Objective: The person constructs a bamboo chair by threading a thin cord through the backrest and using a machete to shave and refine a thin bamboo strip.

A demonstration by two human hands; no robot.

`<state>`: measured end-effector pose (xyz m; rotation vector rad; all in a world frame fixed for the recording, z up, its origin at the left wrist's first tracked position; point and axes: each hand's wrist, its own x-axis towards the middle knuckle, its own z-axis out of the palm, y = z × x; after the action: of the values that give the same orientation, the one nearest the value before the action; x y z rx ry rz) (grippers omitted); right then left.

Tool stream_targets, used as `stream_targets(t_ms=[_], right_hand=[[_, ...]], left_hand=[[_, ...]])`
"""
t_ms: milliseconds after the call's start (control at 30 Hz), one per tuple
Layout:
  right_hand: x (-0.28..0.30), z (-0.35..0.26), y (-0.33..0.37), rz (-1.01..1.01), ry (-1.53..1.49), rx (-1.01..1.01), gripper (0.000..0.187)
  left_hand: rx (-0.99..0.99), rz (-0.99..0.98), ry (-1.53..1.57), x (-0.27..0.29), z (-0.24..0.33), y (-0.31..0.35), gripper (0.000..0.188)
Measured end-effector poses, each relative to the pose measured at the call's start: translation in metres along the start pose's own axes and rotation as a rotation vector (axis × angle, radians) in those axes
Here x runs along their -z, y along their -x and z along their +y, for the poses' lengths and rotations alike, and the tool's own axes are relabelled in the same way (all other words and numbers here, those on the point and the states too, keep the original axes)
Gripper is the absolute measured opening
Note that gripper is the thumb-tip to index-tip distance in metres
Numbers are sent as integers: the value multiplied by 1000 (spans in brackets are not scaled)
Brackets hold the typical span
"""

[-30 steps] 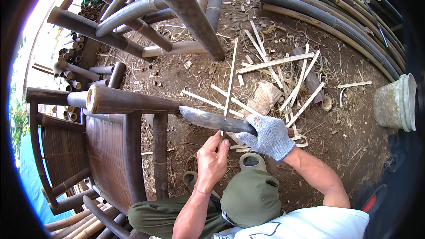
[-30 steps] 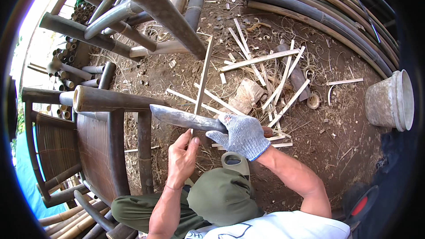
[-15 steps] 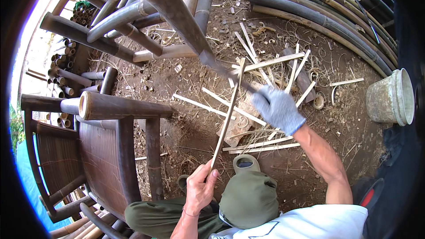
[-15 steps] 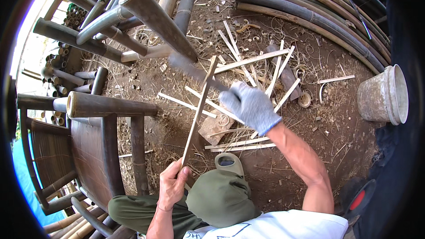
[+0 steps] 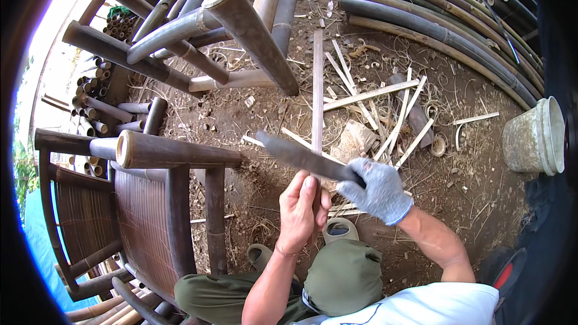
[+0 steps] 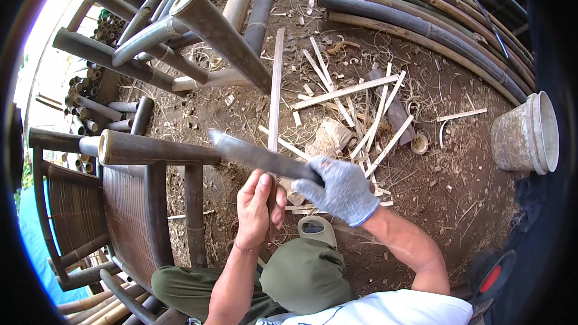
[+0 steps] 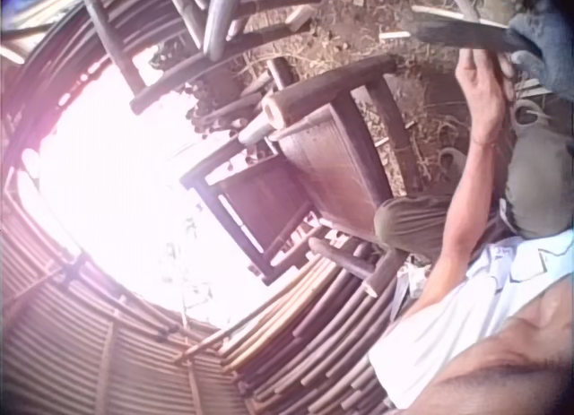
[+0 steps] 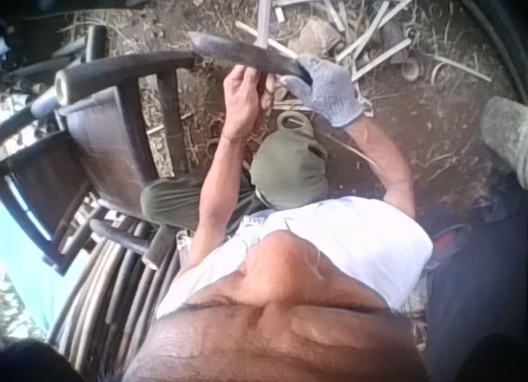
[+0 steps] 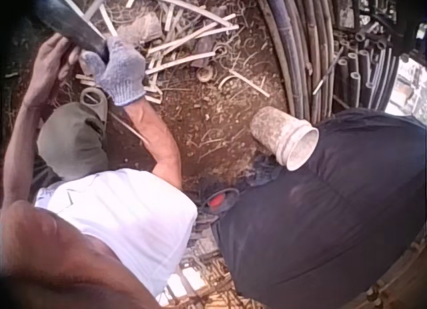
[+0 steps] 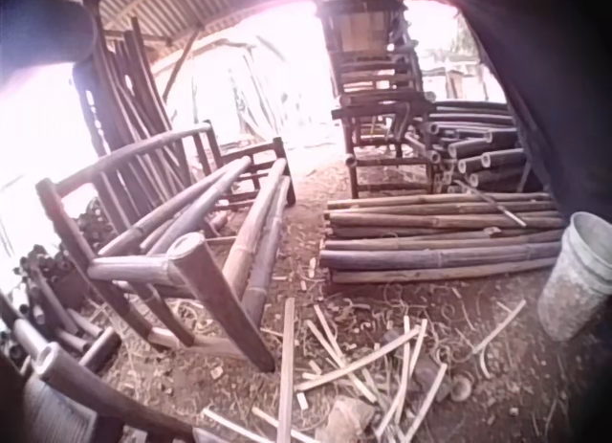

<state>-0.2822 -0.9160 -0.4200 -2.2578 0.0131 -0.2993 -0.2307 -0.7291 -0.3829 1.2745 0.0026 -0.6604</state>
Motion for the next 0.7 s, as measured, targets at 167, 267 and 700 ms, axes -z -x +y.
stream_targets(t_ms=[167,267,700], right_hand=[[-9,0,2,-20,58,-23,50],[-16,2,-5,47,113,-13,50],[7,64,-52,120,299,-173,58]], left_hand=[[31,49,14,-5,4,3,26],[37,77,-3,-2,3,9,33],[226,-2,-101,37,2,96,46]])
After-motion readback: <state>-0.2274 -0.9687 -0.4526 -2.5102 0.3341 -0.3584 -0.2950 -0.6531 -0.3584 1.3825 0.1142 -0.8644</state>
